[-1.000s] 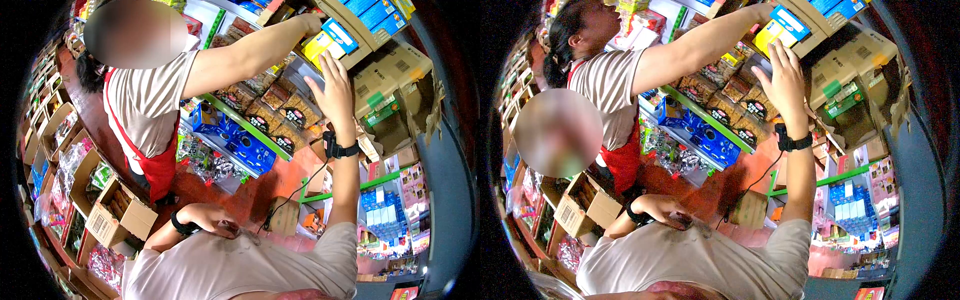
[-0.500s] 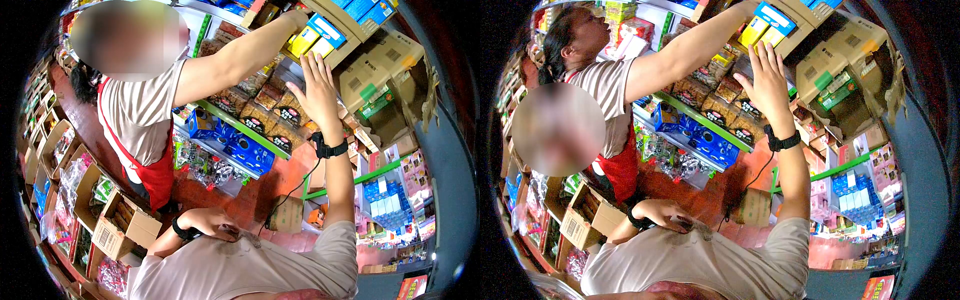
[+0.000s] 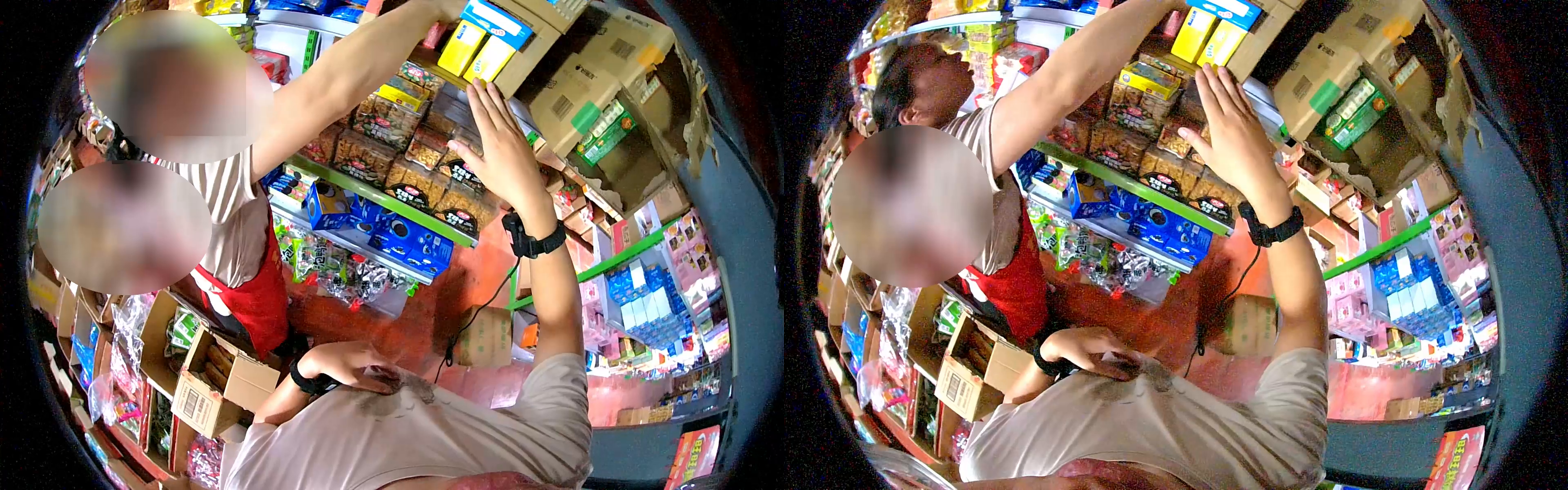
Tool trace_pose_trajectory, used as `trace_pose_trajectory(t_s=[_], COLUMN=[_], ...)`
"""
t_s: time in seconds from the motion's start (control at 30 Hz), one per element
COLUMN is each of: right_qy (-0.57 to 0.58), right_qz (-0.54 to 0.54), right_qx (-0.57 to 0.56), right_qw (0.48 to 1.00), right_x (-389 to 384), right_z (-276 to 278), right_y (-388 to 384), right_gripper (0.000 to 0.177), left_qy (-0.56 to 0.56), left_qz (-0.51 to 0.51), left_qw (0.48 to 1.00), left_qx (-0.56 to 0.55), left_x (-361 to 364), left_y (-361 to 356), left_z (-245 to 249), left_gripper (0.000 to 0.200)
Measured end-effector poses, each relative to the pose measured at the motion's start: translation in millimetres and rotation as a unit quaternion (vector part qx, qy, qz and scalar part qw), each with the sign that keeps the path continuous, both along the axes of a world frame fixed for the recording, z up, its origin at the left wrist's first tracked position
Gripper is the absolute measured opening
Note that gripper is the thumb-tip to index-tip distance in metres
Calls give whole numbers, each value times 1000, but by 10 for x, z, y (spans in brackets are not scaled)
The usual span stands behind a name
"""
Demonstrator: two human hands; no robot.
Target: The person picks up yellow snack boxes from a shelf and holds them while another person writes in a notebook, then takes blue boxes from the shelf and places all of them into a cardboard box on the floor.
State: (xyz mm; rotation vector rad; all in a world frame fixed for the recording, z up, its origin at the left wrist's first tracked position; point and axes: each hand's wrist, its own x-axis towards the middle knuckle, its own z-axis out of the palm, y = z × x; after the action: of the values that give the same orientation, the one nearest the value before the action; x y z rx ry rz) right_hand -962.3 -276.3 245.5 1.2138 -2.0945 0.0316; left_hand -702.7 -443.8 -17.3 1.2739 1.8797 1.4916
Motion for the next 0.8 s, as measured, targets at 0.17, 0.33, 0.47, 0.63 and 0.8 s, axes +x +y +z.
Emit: trace_pose_trajectory(t_s=[0.17,0.33,0.47,0.63,0.8], right_qy=[10,23,29,21,-14], right_qz=[21,19,35,31,27], right_qx=[1,-5,-23,-27,-38], right_qw=[1000,1000,999,999,999], right_x=[-57,-137,-114,-149,-54], right_z=[-72,-187,-225,-264,-169], right_y=[25,46,54,34,-8], right_gripper=[83,84,85,82,76], left_qy=[-3,-7,-2,-24,10], left_qz=[10,-7,-6,0,13], left_qw=[1000,998,999,1000,1000], left_qx=[-18,-58,-40,-19,25], left_x=[-17,-42,-48,-38,-28], left_y=[26,30,16,27,10], left_z=[64,96,78,20,-13], left_gripper=[40,44,44,45,43])
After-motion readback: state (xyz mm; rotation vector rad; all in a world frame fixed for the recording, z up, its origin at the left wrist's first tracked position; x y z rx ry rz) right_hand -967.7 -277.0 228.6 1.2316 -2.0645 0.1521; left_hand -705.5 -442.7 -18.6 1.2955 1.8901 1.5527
